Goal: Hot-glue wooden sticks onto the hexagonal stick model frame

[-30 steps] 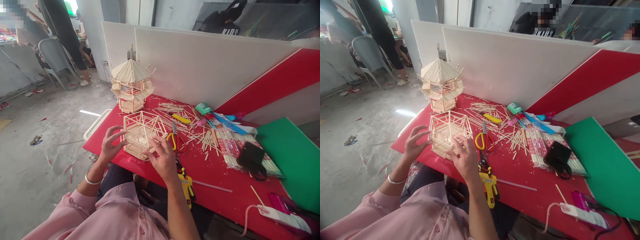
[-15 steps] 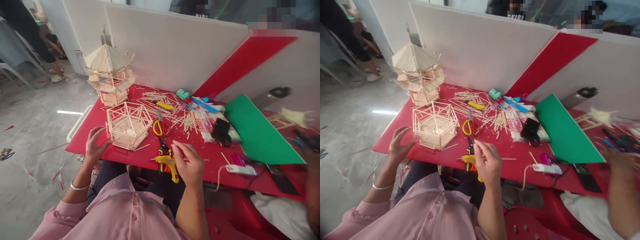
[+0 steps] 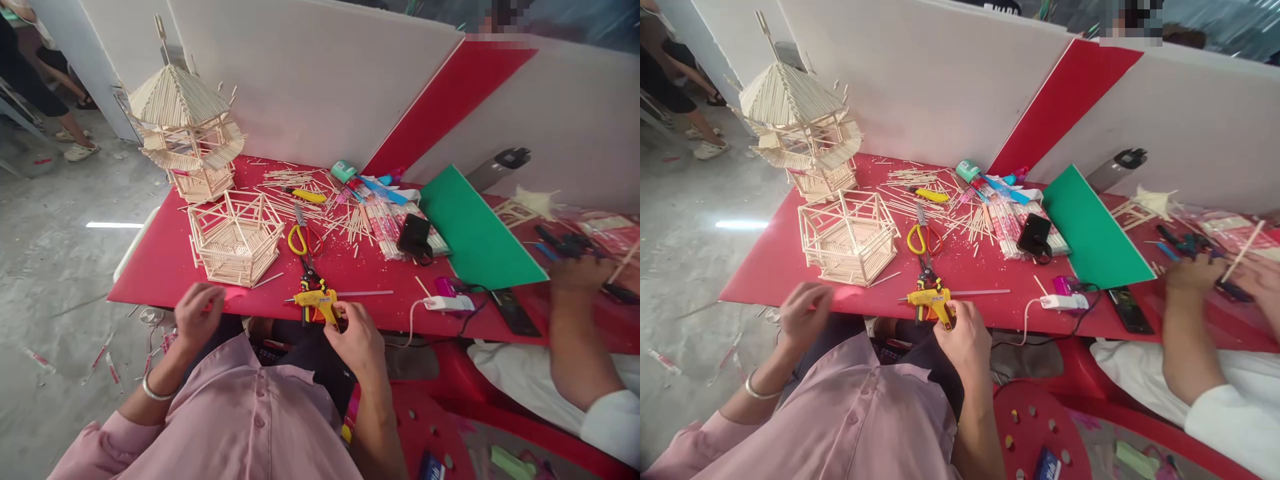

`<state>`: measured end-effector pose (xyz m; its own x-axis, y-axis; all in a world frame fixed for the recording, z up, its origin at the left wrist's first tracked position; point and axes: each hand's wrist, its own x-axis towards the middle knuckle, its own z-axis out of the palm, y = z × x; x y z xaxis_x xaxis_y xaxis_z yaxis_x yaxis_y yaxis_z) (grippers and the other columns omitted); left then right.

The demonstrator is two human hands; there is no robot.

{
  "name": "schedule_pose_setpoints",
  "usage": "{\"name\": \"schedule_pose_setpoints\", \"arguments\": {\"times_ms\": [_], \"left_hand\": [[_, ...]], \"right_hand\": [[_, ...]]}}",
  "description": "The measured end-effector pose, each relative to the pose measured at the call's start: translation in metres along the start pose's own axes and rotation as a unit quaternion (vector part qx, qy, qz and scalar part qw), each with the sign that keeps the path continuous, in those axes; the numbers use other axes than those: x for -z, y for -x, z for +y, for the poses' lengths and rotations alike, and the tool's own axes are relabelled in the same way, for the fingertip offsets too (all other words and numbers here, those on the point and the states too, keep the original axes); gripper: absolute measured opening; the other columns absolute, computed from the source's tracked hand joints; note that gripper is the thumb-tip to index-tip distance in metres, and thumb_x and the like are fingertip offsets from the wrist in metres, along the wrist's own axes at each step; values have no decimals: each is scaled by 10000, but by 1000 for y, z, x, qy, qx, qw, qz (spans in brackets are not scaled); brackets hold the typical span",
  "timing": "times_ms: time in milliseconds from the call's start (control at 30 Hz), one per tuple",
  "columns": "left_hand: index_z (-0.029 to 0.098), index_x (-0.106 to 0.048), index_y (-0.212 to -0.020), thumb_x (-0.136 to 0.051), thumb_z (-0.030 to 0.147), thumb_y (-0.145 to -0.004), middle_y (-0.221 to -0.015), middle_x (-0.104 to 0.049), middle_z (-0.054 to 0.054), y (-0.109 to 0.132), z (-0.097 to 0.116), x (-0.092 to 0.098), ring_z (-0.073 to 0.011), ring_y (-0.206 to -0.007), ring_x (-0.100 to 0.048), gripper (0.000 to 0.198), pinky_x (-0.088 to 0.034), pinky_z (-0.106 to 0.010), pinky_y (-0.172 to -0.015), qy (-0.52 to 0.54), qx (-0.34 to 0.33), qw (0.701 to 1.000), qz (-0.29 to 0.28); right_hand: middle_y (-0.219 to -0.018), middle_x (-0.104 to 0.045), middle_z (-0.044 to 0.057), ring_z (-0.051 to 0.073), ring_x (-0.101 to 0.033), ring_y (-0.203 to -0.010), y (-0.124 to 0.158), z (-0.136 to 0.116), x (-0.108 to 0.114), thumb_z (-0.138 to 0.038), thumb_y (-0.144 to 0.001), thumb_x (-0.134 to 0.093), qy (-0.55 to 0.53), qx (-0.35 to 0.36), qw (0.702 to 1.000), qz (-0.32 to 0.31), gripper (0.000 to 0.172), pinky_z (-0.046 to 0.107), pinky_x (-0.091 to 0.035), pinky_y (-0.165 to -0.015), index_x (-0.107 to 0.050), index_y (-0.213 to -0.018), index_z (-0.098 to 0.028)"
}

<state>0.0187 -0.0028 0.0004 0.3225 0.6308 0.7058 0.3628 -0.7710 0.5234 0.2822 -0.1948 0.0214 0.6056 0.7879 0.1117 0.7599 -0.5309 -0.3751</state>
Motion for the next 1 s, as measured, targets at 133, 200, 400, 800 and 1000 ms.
{"name": "schedule_pose_setpoints", "arguments": {"times_ms": [133, 200, 400, 800, 1000], "left_hand": [[202, -693, -1025, -519, 174, -953, -1020, -729, -74, 18, 26, -35, -144, -840, -706, 191, -544, -207, -695, 0, -47, 981, -189], [192, -679, -1098, -451, 163, -967, -1174, -707, -105, 18, 33, -54, -169, -893, -721, 264, -556, -221, -680, -49, -36, 963, -262], [151, -525, -1353, -408, 82, -931, -1338, -581, -200, -16, 61, -83, -252, -1022, -700, 443, -580, -313, -743, -208, 76, 888, -404], [159, -627, -815, -416, 171, -963, -842, -612, -118, -26, 62, -74, -225, -746, -607, 258, -476, -321, -589, -163, -38, 891, -422], [214, -591, -920, -447, 203, -974, -852, -650, -85, -2, 46, -8, -197, -779, -610, 154, -514, -346, -691, 76, -54, 980, -177]], "right_hand": [[-997, -633, 67, 232, -601, -939, 1, -13, -6, -210, -757, -629, 128, -16, 992, -2, 287, 297, -430, -713, -609, -1043, -201], [-951, -624, 75, 230, -591, -912, 1, -17, -10, -220, -777, -626, 160, -34, 987, 2, 221, 284, -394, -671, -624, -995, -188], [-866, -669, 60, 200, -611, -775, 0, -7, -8, -307, -801, -596, 53, -86, 995, -3, 161, 264, -337, -613, -611, -917, -196], [-627, -655, 50, 220, -615, -537, 3, -20, -11, -551, -761, -608, -274, -129, 941, 153, 341, 285, -436, -506, -552, -834, -223], [-588, -663, 60, 237, -643, -558, 3, -39, -33, -489, -790, -624, -276, -34, 951, 136, 272, 311, -493, -519, -566, -691, -242]]}}
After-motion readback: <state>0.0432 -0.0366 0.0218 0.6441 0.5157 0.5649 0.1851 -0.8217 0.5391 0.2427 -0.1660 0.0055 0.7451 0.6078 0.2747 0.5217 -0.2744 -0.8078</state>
